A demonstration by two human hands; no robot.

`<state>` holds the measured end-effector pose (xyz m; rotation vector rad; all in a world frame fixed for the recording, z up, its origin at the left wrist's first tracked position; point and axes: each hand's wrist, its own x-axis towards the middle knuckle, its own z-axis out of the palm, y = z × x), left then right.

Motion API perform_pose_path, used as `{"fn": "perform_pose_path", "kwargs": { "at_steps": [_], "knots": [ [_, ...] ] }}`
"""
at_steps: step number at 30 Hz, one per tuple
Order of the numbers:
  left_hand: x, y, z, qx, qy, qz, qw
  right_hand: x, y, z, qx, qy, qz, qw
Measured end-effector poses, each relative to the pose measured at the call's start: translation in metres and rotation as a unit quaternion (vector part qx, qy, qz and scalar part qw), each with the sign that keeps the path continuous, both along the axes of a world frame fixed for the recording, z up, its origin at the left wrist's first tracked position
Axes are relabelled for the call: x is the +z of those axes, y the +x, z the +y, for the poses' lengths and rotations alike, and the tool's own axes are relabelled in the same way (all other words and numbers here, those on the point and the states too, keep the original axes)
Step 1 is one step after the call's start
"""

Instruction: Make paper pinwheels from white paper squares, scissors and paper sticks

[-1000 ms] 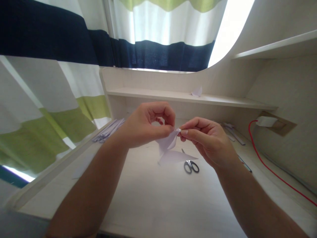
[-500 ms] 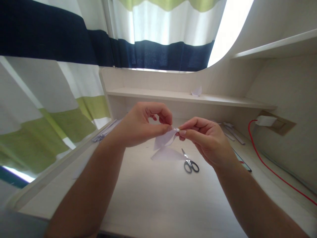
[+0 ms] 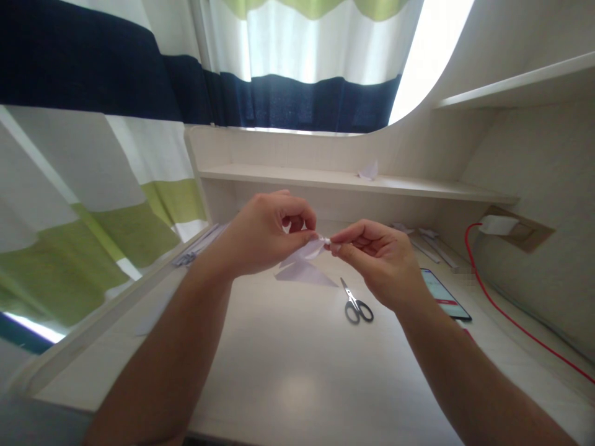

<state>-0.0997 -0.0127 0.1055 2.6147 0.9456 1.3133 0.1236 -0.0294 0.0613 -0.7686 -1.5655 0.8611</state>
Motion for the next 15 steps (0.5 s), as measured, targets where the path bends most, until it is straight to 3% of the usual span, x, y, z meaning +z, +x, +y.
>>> {"fn": "perform_pose_path", "kwargs": {
  "at_steps": [6, 15],
  "knots": [
    [0.0022, 0.0023, 0.0022, 0.016, 0.083, 0.051, 0.995, -0.0037, -0.0015, 0.0, -0.033, 0.021, -0.023, 0.999],
    [0.0029, 0.0011, 0.0008, 0.015, 0.078, 0.088, 0.993, -0.0016, -0.0009, 0.0003, -0.024, 0.02, -0.01, 0.999]
  ]
}}
